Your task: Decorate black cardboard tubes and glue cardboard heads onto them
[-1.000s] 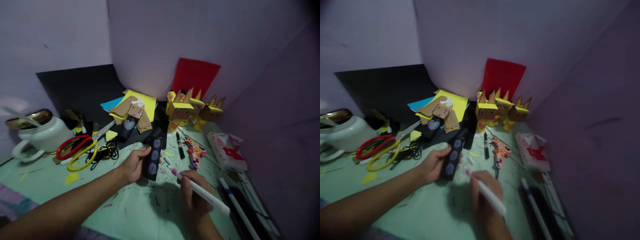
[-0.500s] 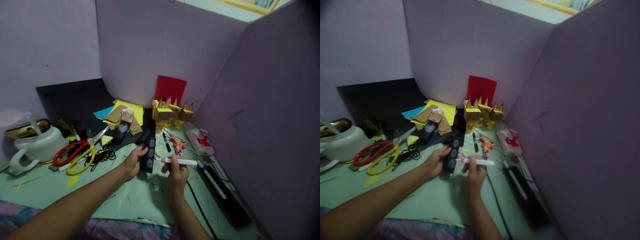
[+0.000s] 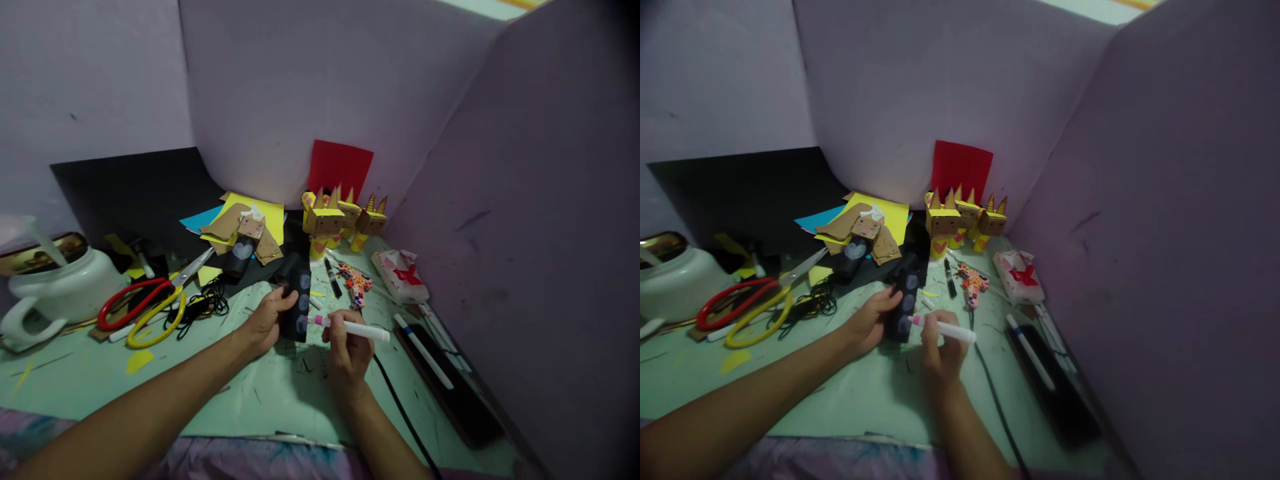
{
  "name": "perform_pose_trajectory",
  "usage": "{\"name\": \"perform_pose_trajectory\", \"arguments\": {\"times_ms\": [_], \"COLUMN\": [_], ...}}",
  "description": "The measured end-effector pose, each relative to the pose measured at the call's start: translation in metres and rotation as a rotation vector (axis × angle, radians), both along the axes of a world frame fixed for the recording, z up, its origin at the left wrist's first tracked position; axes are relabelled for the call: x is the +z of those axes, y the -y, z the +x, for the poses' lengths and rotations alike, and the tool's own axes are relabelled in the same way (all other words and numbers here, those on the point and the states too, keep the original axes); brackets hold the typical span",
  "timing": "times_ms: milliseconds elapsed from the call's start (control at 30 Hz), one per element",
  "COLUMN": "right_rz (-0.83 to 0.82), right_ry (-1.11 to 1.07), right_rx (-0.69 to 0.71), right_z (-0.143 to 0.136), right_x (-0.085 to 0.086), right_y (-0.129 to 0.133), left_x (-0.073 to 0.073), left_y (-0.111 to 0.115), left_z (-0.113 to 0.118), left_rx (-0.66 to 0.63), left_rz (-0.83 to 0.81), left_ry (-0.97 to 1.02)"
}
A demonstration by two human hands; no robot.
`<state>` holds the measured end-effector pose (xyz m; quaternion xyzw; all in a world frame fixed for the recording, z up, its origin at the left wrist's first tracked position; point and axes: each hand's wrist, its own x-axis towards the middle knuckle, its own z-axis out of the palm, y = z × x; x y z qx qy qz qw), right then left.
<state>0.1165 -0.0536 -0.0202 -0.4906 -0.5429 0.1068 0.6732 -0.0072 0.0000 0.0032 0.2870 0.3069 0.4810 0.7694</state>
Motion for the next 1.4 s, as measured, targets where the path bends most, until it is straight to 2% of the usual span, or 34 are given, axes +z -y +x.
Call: {"name": "perform_pose_trajectory", "arguments": {"times_ms": [300, 800, 1167, 1400], "right_rz": [-0.008, -0.008, 0.020, 0.026], "right_ry": [0.010, -0.037, 0.020, 0.087], "right_rx": [0.013, 0.005, 0.033, 0.004], "right_z": [0.0043, 0.0046, 0.0045, 0.0052], "right_x": [-0.0076, -0.0055, -0.0040, -0.0054], "right_y": [-0.0003, -0.0006, 0.0013, 0.0017], "left_x": [-0.0022, -0.0016, 0.0024, -0.0014], "left_y": [0.0002, -0.0013, 0.0017, 0.0010], "left_z": [0.0005, 0.0009, 0.0028, 0.0033], "left_rx": [-0.015, -0.018, 0.003, 0.011], "left_rz": [0.017, 0.021, -0.005, -0.001], "left_ry": [-0.036, -0.038, -0.055, -0.073]}}
